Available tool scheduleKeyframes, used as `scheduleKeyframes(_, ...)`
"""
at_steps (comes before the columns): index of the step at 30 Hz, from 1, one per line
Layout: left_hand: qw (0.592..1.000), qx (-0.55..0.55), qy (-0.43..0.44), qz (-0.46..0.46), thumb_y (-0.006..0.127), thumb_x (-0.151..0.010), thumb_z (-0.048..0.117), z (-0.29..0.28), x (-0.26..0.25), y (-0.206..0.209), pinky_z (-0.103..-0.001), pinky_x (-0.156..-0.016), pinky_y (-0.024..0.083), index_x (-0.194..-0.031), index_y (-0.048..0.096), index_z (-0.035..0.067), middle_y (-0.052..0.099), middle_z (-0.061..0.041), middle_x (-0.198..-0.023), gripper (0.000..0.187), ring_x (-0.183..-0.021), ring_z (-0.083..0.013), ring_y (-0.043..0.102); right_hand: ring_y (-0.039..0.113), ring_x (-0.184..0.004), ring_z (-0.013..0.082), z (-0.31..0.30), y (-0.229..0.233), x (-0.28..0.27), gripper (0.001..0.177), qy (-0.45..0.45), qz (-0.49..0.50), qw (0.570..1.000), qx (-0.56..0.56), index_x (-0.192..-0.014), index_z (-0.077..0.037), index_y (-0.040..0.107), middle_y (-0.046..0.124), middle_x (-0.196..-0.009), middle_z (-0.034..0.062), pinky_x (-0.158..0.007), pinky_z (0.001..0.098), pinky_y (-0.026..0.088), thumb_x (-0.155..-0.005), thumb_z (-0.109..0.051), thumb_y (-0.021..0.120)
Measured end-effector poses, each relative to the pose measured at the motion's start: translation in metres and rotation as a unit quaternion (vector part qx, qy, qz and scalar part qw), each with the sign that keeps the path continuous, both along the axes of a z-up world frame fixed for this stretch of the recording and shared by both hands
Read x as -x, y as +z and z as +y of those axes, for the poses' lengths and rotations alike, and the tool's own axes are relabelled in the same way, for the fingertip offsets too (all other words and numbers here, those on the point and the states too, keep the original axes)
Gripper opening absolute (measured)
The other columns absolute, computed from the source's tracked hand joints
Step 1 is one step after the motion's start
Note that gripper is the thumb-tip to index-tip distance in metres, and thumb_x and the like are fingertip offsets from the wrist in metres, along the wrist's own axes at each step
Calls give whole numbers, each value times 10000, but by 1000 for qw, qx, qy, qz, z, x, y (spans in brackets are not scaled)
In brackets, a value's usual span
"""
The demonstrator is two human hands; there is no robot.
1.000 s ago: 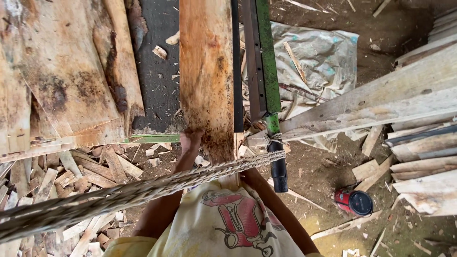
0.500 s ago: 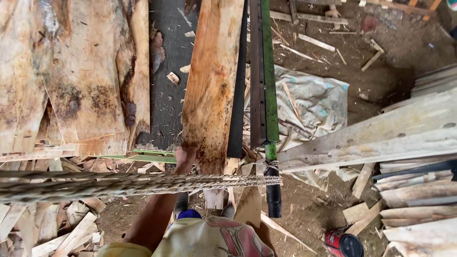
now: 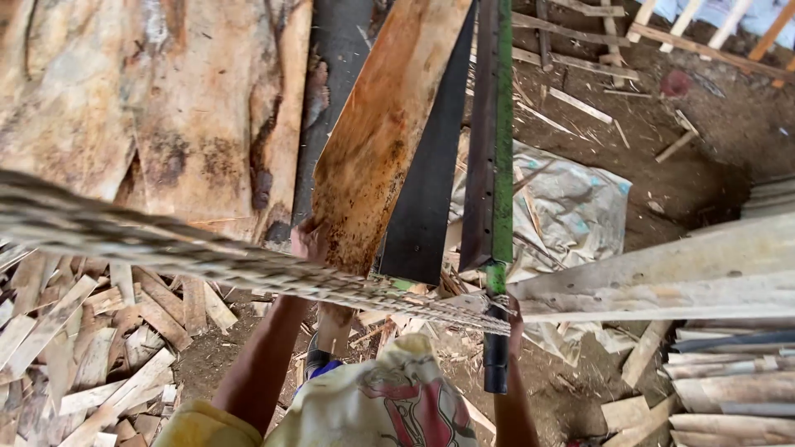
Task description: Cutting strips of wood bark using a manual guillotine cutter.
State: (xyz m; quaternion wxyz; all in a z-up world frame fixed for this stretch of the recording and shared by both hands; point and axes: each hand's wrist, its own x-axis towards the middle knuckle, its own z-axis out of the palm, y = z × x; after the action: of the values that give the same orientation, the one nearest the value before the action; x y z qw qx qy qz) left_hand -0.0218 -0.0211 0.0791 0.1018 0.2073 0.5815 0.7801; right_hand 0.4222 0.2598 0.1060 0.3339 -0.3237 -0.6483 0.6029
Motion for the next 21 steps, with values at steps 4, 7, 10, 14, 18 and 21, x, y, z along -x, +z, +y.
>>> scheduleKeyframes(4,970,195,87,117,563,-1076,226,2,-14,86,-254,-448,521,-1211,713,67,766,-98,-932,257,-566,-108,631,720,-896,244,-32,-18,2,438,2,-27,997,77,-1330,77,570,707,-1108,192,-754,393,620,-958,-138,652)
scheduleKeyframes(7,911,334,136,198,560,-1118,165,20,-40,147,-266,-280,456,-1277,706,11,765,-176,-863,266,-387,-129,569,754,-949,262,-55,-19,6,359,-8,-56,986,154,-1224,81,631,741,-1113,191,-828,425,635,-964,-160,689)
scheduleKeyframes(10,851,367,103,361,564,-1041,93,42,-96,192,-399,-688,585,-1301,696,17,725,-207,-1179,301,-867,-264,672,743,-962,261,-80,-1,17,337,-2,-70,971,227,-1210,30,645,737,-1123,147,-846,419,618,-941,-165,700)
scheduleKeyframes(14,880,370,67,291,562,-1034,135,24,-128,171,-411,-726,567,-1325,660,21,689,-205,-1214,328,-911,-270,649,724,-968,252,-94,-11,16,330,43,-91,947,305,-1215,11,652,733,-1131,122,-832,391,585,-946,-177,687)
scheduleKeyframes(18,908,369,22,200,560,-1024,190,0,-152,151,-425,-776,544,-1358,611,26,642,-203,-1259,376,-971,-276,619,725,-979,238,-105,-7,0,284,83,-101,932,339,-1185,35,648,745,-1135,133,-824,374,587,-997,-176,621)
scheduleKeyframes(21,923,359,-13,140,558,-1016,231,-6,-160,140,-437,-813,526,-1383,574,30,606,-202,-1294,418,-1016,-281,596,721,-959,223,-106,-5,-14,244,74,-100,930,346,-1157,37,632,750,-1133,135,-795,354,583,-1022,-159,581)
